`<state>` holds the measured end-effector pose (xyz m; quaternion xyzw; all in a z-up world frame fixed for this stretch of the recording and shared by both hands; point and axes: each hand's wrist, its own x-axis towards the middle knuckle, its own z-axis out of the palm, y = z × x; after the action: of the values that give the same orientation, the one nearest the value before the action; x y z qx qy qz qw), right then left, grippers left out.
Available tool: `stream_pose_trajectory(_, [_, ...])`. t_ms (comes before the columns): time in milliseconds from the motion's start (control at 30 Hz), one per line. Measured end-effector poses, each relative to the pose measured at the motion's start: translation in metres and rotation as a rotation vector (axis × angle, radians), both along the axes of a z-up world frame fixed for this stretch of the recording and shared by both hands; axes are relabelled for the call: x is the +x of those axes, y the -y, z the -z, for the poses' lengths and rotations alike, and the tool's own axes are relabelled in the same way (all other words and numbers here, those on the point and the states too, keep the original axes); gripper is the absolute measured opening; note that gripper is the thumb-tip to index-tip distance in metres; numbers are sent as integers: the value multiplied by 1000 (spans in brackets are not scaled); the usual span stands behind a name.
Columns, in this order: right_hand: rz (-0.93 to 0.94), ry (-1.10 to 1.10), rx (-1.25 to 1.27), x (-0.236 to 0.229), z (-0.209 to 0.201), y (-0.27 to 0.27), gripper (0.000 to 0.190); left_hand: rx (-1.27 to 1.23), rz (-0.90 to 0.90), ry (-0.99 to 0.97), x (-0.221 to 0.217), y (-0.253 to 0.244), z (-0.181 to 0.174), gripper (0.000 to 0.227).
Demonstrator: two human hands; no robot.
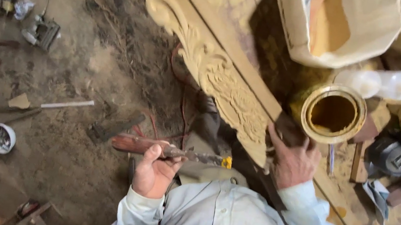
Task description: A person applies a yellow-tinted finish to an intricately carved wooden panel using a small applicator tool, carefully working the liquid into the detailed recesses of the carving.
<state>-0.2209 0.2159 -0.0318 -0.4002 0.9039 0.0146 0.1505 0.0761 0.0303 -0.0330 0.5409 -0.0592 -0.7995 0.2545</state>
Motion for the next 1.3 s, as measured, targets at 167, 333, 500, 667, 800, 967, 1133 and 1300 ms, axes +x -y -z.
stream_pose_trajectory(167, [-49, 11, -381, 28, -19, 15, 66, -87, 79, -145, -29, 62, -22, 18])
stream_pose_trajectory(333, [-82, 165, -424, 28, -34, 118, 88, -31, 114, -203, -42, 152, -12, 17])
stream_pose_trajectory(500, [7, 471, -459, 10, -31, 223, 71, -45, 242, -258, -44, 240, -11, 26])
stream_pose_trajectory(667, [89, 378, -490, 41, -24, 217, 67, -87, 324, -280, -68, 284, -27, 24])
stream_pose_trajectory(800, [347, 468, -929, 33, -47, 205, 52, -48, 248, -93, -66, 287, -4, 23])
stream_pose_trajectory(967, [38, 277, -909, 21, -85, 215, 44, -114, 297, -105, -91, 267, -16, 16])
stream_pose_trajectory(1133, [-18, 171, -798, 18, -78, 195, 45, -144, 290, -57, -98, 247, -30, 15])
stream_pose_trajectory(1300, [-123, 123, -804, 7, -102, 198, 33, -160, 265, -21, -90, 230, -22, 14])
